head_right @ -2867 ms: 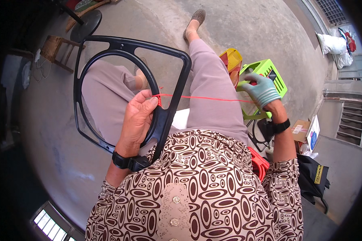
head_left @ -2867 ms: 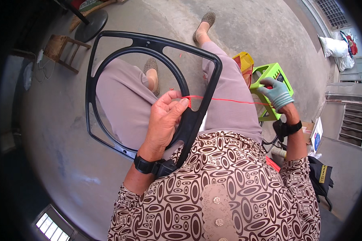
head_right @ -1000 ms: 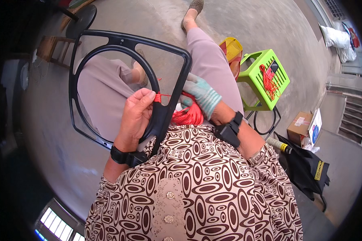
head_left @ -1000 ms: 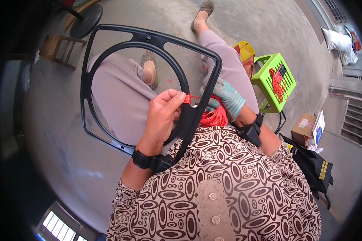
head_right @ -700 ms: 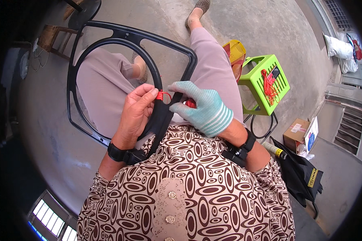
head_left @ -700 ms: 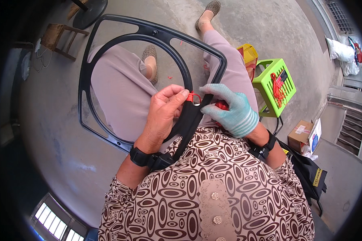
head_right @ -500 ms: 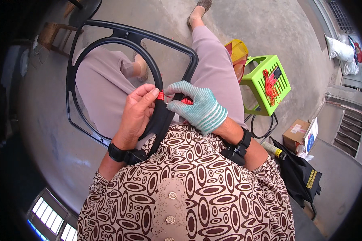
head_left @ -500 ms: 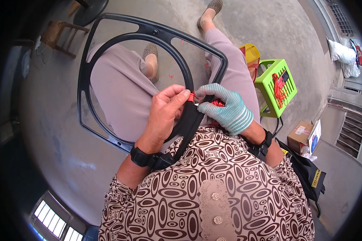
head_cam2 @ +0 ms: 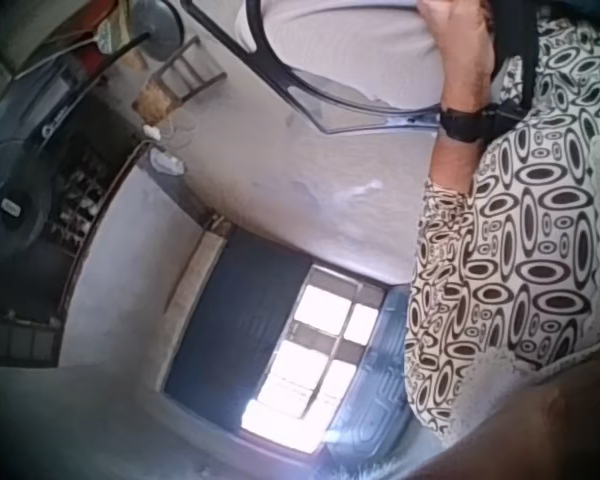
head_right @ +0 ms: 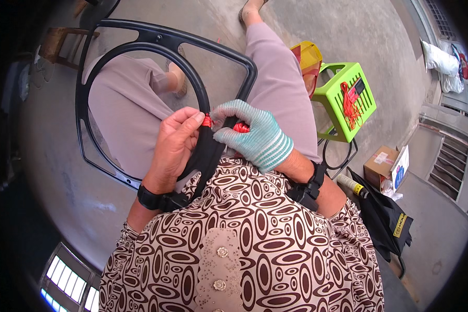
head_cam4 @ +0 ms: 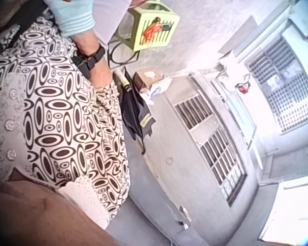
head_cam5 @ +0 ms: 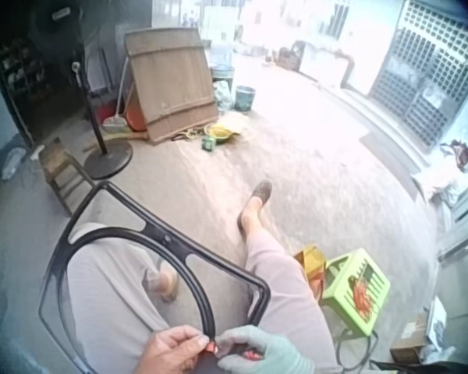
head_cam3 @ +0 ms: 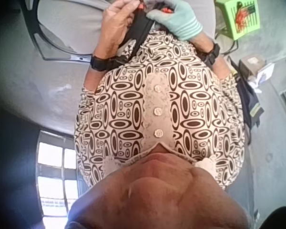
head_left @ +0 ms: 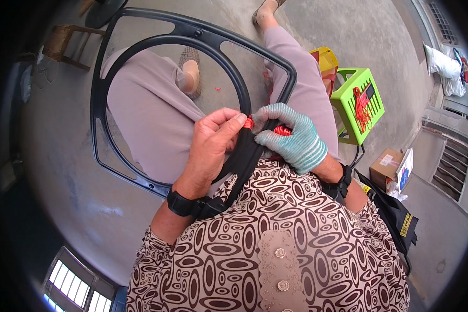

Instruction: Wrapping red string around a circular plastic frame component.

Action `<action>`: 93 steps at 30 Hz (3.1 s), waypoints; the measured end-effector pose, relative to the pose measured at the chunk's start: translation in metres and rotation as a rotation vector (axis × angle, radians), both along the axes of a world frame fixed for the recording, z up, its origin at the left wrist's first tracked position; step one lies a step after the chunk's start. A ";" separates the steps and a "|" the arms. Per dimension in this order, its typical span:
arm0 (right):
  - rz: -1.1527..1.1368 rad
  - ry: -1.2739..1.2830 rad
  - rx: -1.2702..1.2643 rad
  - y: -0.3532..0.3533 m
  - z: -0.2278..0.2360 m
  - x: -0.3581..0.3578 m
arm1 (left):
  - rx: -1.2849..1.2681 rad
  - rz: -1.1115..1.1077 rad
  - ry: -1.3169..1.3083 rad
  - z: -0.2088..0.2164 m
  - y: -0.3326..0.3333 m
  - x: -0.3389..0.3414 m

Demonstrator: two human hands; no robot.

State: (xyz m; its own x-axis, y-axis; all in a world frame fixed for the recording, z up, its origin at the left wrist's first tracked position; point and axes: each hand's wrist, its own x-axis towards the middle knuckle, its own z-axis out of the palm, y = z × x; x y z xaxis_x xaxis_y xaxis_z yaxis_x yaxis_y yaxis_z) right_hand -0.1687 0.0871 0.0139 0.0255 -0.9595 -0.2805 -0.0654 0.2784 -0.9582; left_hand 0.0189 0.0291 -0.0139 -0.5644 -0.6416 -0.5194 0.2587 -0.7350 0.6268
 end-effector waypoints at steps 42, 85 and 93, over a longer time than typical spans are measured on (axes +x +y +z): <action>0.463 1.051 -0.822 -0.018 0.022 -0.017 | -0.110 -0.141 -0.069 0.004 0.007 -0.002; -0.107 -0.845 0.456 0.029 -0.030 -0.047 | -0.174 0.105 -0.005 0.015 -0.001 0.014; -0.742 -1.188 -0.122 0.044 -0.085 -0.199 | -0.094 0.133 0.129 0.018 0.002 0.015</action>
